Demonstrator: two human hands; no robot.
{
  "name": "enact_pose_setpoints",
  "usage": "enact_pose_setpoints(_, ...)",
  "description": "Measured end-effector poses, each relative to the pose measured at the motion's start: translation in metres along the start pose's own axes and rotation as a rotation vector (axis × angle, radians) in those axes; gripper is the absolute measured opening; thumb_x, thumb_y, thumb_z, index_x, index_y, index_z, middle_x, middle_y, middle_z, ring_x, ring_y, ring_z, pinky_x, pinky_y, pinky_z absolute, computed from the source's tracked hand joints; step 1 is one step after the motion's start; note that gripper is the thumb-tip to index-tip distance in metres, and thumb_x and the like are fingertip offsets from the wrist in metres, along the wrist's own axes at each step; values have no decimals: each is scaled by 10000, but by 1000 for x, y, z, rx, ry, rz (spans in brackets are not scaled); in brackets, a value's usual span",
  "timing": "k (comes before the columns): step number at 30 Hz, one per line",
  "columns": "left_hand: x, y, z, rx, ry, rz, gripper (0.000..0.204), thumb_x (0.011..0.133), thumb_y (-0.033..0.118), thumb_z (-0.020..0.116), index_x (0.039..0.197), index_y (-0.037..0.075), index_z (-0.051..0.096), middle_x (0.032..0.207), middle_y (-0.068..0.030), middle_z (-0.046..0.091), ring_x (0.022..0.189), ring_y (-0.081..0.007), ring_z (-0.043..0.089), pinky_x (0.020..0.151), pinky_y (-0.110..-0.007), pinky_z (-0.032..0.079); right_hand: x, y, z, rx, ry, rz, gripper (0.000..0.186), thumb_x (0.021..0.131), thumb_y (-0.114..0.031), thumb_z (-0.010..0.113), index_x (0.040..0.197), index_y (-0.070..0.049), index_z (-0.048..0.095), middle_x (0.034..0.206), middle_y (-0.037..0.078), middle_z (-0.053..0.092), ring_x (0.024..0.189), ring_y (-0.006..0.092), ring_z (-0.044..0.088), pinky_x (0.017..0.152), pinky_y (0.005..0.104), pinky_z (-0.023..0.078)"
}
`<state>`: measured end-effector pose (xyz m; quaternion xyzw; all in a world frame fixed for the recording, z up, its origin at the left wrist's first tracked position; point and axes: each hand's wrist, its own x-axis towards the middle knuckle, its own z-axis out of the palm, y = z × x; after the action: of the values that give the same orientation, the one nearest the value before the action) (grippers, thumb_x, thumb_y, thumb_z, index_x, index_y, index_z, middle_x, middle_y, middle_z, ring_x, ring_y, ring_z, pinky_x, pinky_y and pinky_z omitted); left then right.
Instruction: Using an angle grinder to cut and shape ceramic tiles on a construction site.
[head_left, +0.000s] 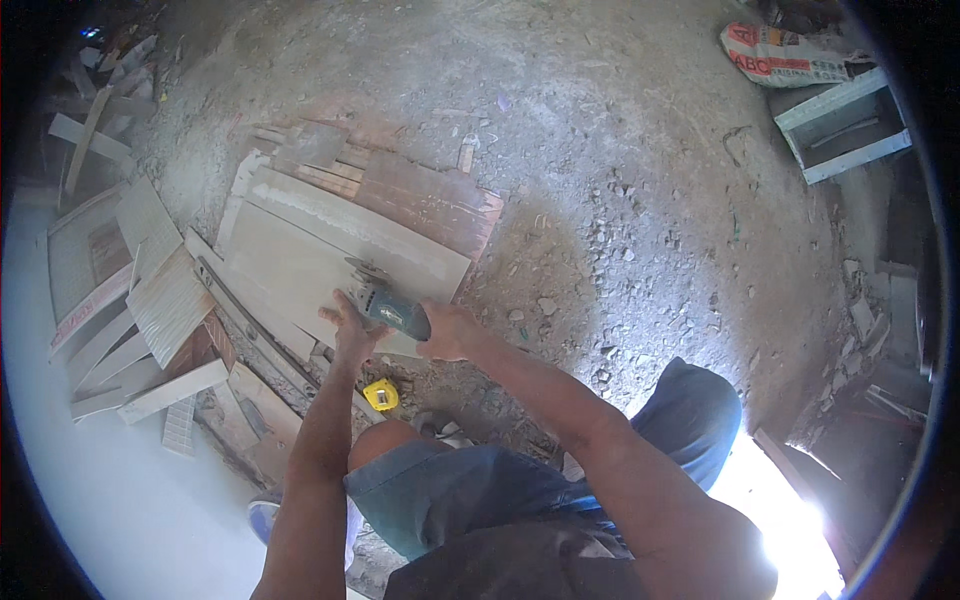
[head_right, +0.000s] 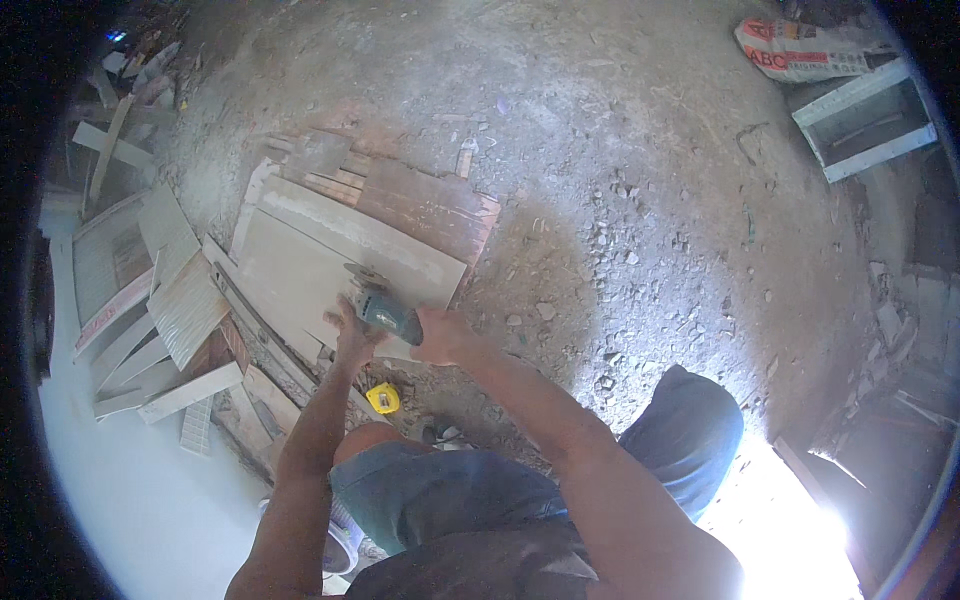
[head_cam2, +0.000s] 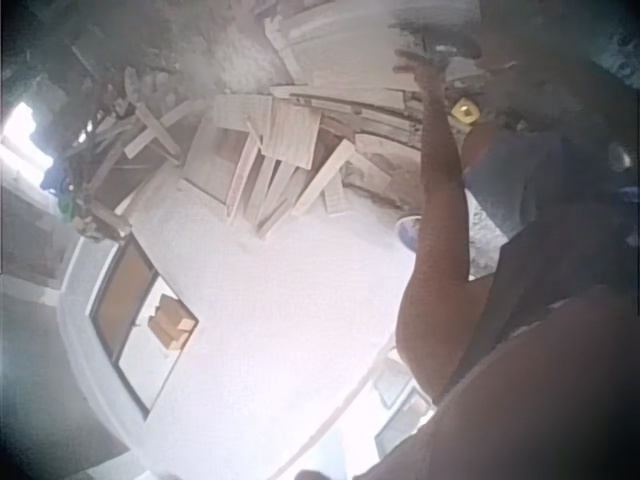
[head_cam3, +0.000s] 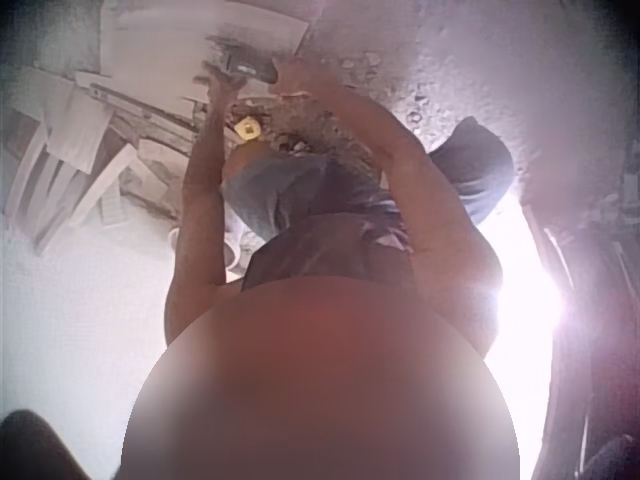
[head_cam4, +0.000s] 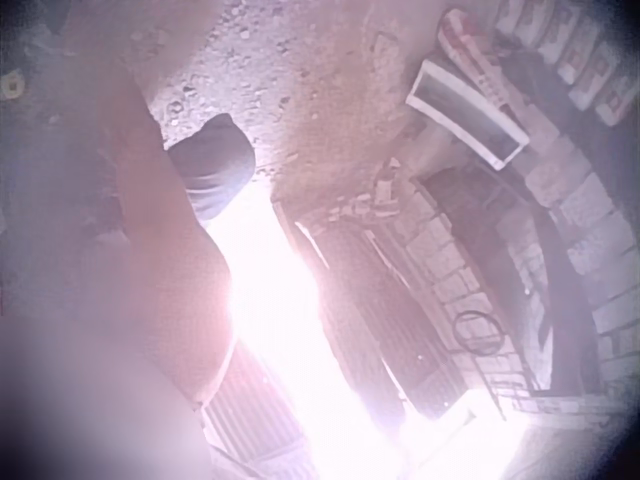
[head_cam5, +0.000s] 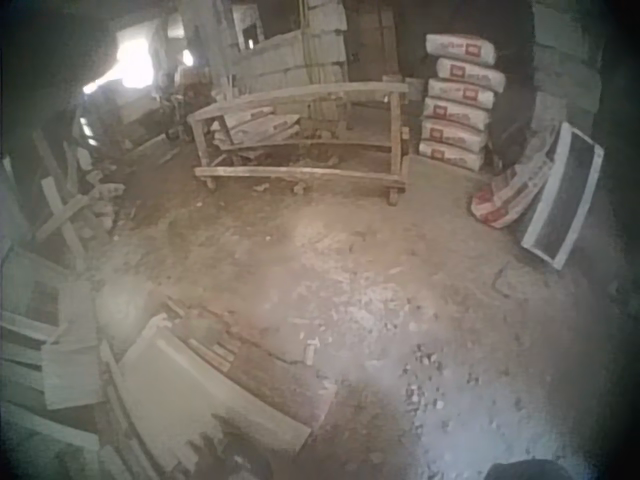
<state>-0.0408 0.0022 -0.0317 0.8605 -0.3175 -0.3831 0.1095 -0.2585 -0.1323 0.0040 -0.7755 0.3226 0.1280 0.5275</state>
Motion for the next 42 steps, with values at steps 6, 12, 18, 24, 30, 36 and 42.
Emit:
enact_pose_setpoints(6, 10, -32, 9, 91, 72, 55, 1449, 717, 403, 908, 1553, 132, -245, 1473, -505, -227, 1330, -581, 420, 1039, -477, 507, -7, -3, 0, -4, 38, -9, 719, 701, -339, 742, 1273, 13, 483, 1113, 253, 677, 1069, 413, 660, 947, 480, 517)
enact_pose_setpoints(12, 3, -3, -1, -18, -31, -56, 1442, 727, 395, 904, 1552, 134, -251, 1472, -509, -224, 1347, -579, 399, 1073, -460, 478, -5, 5, 0, -35, -2, 0, 729, 712, -356, 735, 1288, 7, 476, 1139, 259, 667, 1101, 410, 647, 961, 486, 512)
enact_pose_setpoints(18, -5, 10, -7, -7, -5, -80, 1459, 717, 362, 916, 1547, 132, -261, 1457, -522, -229, 1361, -583, 375, 1072, -450, 479, -22, 12, 4, -39, 38, 3, 771, 726, -406, 755, 1315, 0, 469, 1163, 269, 653, 1120, 404, 639, 965, 489, 510)
enact_pose_setpoints(24, 0, -4, -3, 49, 30, -48, 1460, 717, 332, 918, 1543, 129, -269, 1449, -521, -247, 1367, -594, 351, 1077, -455, 473, -30, 13, 1, 19, 1, 39, 771, 743, -395, 758, 1335, -2, 459, 1190, 270, 640, 1146, 419, 624, 995, 490, 493)
enact_pose_setpoints(30, -13, 33, -11, 12, -22, -105, 1425, 738, 245, 905, 1548, 176, -266, 1467, -491, -265, 1355, -583, 375, 959, -482, 565, -39, 18, -3, -33, -17, 44, 831, 759, -387, 759, 1410, -3, 414, 1238, 269, 628, 1168, 406, 618, 1010, 471, 490)
enact_pose_setpoints(36, -1, -11, -1, -48, 15, 0, 1416, 750, 220, 895, 1543, 191, -278, 1464, -488, -275, 1312, -586, 430, 914, -464, 593, -39, 16, -1, -9, -32, 41, 861, 766, -398, 761, 1434, 0, 391, 1250, 279, 620, 1181, 406, 610, 1025, 465, 480)
enact_pose_setpoints(42, 3, -9, 0, 27, 42, -5, 1427, 754, 246, 896, 1532, 178, -298, 1448, -514, -260, 1301, -582, 448, 930, -428, 585, -44, 19, -4, 14, -36, 57, 817, 765, -394, 761, 1399, -3, 423, 1234, 280, 625, 1174, 399, 613, 1016, 474, 483)
